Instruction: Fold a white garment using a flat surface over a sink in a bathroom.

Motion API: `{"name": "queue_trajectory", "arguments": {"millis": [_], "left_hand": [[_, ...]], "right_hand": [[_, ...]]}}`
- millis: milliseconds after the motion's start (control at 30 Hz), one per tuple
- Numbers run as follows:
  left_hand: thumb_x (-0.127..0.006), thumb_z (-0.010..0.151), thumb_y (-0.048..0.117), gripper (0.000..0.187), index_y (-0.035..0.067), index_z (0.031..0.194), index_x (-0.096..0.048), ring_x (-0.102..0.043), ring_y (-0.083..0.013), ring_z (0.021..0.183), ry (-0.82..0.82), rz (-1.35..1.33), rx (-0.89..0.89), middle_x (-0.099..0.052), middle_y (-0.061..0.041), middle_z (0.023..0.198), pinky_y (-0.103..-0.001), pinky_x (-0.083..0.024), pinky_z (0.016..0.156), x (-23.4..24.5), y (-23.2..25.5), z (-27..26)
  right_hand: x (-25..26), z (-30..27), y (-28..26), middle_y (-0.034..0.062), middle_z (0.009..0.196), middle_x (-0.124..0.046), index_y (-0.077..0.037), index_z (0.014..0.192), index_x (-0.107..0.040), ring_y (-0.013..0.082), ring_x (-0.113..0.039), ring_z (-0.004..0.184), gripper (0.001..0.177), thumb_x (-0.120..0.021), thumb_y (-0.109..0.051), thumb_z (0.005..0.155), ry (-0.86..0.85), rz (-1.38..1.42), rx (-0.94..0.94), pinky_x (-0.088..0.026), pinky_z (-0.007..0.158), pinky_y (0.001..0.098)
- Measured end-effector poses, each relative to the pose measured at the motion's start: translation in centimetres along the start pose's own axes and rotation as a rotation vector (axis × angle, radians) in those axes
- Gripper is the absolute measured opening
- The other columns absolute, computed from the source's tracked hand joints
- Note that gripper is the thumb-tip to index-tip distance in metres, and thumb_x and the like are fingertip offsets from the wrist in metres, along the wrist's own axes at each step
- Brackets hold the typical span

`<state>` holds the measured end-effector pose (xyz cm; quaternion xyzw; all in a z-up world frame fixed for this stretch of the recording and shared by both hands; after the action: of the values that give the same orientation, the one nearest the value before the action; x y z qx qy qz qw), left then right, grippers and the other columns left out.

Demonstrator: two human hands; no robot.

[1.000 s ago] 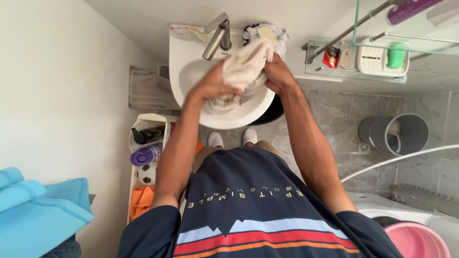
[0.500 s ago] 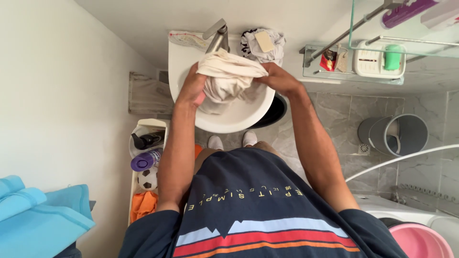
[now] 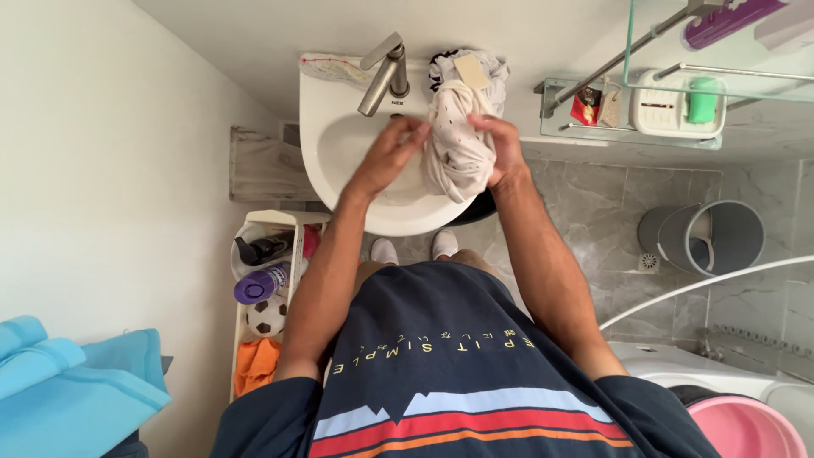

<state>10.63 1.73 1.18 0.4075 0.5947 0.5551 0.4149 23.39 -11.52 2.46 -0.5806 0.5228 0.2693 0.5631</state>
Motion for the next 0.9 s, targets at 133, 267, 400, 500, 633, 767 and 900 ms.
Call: {"name": "queue_trajectory", "arguments": {"millis": [133, 267, 400, 500, 633, 767, 900], "left_hand": [[-0.058, 0.11, 0.043, 0.044, 0.0, 0.109, -0.067, -0.06, -0.0305, 0.102, 0.052, 0.139, 0.138, -0.067, -0.016, 0.106, -0.05, -0.049, 0.096, -0.5, -2.0, -0.3], [-0.053, 0.107, 0.038, 0.034, 0.006, 0.103, -0.062, -0.066, -0.0266, 0.096, 0.356, -0.344, 0.097, -0.069, -0.014, 0.105, -0.047, -0.056, 0.092, 0.5, -0.8, -0.8], [-0.053, 0.108, 0.032, 0.026, 0.009, 0.097, -0.054, -0.07, -0.0269, 0.103, 0.388, -0.883, -0.024, -0.072, -0.017, 0.111, -0.047, -0.059, 0.1, 1.9, 0.4, -1.1], [-0.06, 0.105, 0.03, 0.024, 0.007, 0.107, -0.055, -0.066, -0.0257, 0.101, 0.344, -0.732, -0.042, -0.068, -0.014, 0.111, -0.048, -0.058, 0.099, 1.5, 1.8, -0.1], [-0.065, 0.1, 0.036, 0.036, 0.007, 0.116, -0.054, -0.065, -0.0216, 0.1, 0.336, -0.164, 0.12, -0.065, -0.01, 0.108, -0.042, -0.058, 0.091, -0.2, 0.6, 0.3], [-0.058, 0.104, 0.042, 0.041, 0.003, 0.112, -0.062, -0.067, -0.0167, 0.098, 0.162, -0.16, 0.205, -0.069, -0.006, 0.103, -0.034, -0.056, 0.089, -1.0, -2.2, 0.3], [-0.056, 0.111, 0.036, 0.036, 0.001, 0.112, -0.065, -0.063, -0.0148, 0.098, 0.123, -0.257, 0.04, -0.068, -0.005, 0.103, -0.032, -0.054, 0.092, -1.2, -2.2, 0.3]], "right_hand": [[-0.9, 0.4, -0.2, 0.0207, 0.111, -0.072, 0.006, 0.13, -0.06, 0.0307, -0.075, 0.096, 0.051, -0.076, -0.001, 0.083, 0.128, -0.413, 0.037, -0.064, 0.089, 0.0432], [-1.9, 0.3, -0.6, 0.0156, 0.116, -0.07, 0.001, 0.133, -0.053, 0.0243, -0.074, 0.102, 0.057, -0.079, 0.001, 0.083, 0.241, -0.653, 0.046, -0.064, 0.089, 0.0383], [0.5, -0.1, -0.3, 0.0147, 0.125, -0.07, 0.004, 0.138, -0.054, 0.0219, -0.071, 0.108, 0.057, -0.079, -0.01, 0.089, 0.23, -0.864, -0.063, -0.061, 0.09, 0.0349], [1.5, -0.3, 0.4, 0.0136, 0.124, -0.069, 0.001, 0.14, -0.052, 0.0225, -0.071, 0.109, 0.052, -0.072, -0.02, 0.096, 0.186, -0.541, -0.061, -0.063, 0.094, 0.0364], [1.5, 0.1, 1.3, 0.0173, 0.129, -0.067, 0.003, 0.139, -0.051, 0.0267, -0.07, 0.118, 0.047, -0.067, -0.023, 0.103, 0.113, -0.296, 0.025, -0.061, 0.104, 0.0403], [0.5, 0.0, 1.2, 0.0212, 0.127, -0.068, 0.005, 0.14, -0.051, 0.0314, -0.071, 0.113, 0.051, -0.061, -0.032, 0.106, 0.092, -0.074, 0.033, -0.061, 0.098, 0.0441], [-1.3, -0.5, 1.6, 0.0227, 0.129, -0.068, 0.003, 0.143, -0.049, 0.032, -0.072, 0.11, 0.056, -0.065, -0.029, 0.101, 0.006, 0.019, 0.019, -0.062, 0.092, 0.0435]]}}
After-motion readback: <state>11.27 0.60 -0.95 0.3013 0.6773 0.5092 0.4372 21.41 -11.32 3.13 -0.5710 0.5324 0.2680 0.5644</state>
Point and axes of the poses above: each hand's wrist, its own z-axis towards the middle knuckle, its own x-axis out of the back of the hand, y = z × x, the point moved 5 cm from there along z, towards the middle knuckle
